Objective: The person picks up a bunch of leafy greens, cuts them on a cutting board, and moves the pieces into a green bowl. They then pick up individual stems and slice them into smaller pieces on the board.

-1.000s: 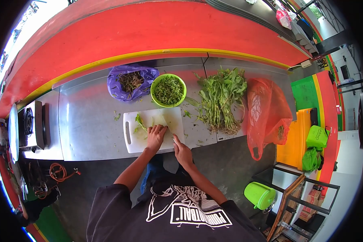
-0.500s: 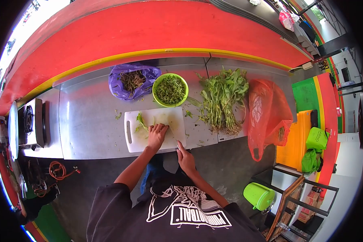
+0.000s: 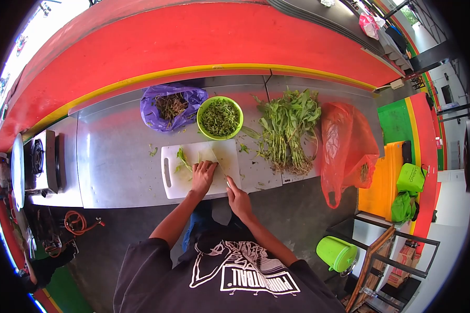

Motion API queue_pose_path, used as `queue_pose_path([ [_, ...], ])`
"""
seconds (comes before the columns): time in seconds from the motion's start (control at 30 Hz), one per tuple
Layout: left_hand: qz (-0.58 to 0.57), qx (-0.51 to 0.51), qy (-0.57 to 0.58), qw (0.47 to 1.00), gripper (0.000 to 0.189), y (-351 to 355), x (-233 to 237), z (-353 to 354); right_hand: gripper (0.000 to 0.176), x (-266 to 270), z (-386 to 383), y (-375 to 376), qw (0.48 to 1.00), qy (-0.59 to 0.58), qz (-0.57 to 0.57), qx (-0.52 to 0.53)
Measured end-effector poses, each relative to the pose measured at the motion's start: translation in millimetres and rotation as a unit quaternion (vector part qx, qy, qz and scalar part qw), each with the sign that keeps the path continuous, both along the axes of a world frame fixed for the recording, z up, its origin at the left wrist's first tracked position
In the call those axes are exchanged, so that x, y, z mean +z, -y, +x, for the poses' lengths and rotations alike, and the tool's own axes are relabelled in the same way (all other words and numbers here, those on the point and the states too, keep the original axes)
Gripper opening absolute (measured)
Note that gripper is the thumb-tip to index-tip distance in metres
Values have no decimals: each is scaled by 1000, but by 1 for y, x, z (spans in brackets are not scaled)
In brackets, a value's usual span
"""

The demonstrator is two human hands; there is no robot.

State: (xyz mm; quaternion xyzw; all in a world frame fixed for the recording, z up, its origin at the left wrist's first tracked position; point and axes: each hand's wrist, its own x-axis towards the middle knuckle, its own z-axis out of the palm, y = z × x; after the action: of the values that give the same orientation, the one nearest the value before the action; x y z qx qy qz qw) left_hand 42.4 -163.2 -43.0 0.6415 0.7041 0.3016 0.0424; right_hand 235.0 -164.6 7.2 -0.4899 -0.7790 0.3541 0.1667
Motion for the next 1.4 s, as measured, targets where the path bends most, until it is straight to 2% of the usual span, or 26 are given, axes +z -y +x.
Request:
queue_pose_path([
  [0.23, 17, -8, 9, 1000, 26, 0, 2, 0, 50, -6, 15, 21, 1000, -20, 5, -18],
  [0.33, 6, -10, 4, 1000, 27, 2, 0, -1, 50, -8, 9, 15, 1000, 13, 5, -9],
  [0.47, -5, -7, -5, 1000, 29, 5, 1, -1, 51, -10, -9, -3, 1000, -1, 14, -6],
  [0.67, -5, -2, 5, 1000, 27, 1, 5, -1, 51, 6, -19, -13, 999, -10, -42, -11],
  [0.93, -8, -9, 8, 1000, 24, 1, 3, -2, 49, 4, 13, 22, 999, -1, -36, -22],
  [1.17, 5, -17, 11, 1000, 24, 5, 6, -4, 51, -12, -7, 7, 999, 20, 15, -24],
  [1.33, 9, -13, 16, 1000, 24, 1, 5, -3, 50, 6, -24, -7, 997, 27, -67, -35],
  [1.4, 14, -8, 21, 1000, 23, -1, 4, -3, 51, 8, -22, -4, 997, 6, -64, -41],
])
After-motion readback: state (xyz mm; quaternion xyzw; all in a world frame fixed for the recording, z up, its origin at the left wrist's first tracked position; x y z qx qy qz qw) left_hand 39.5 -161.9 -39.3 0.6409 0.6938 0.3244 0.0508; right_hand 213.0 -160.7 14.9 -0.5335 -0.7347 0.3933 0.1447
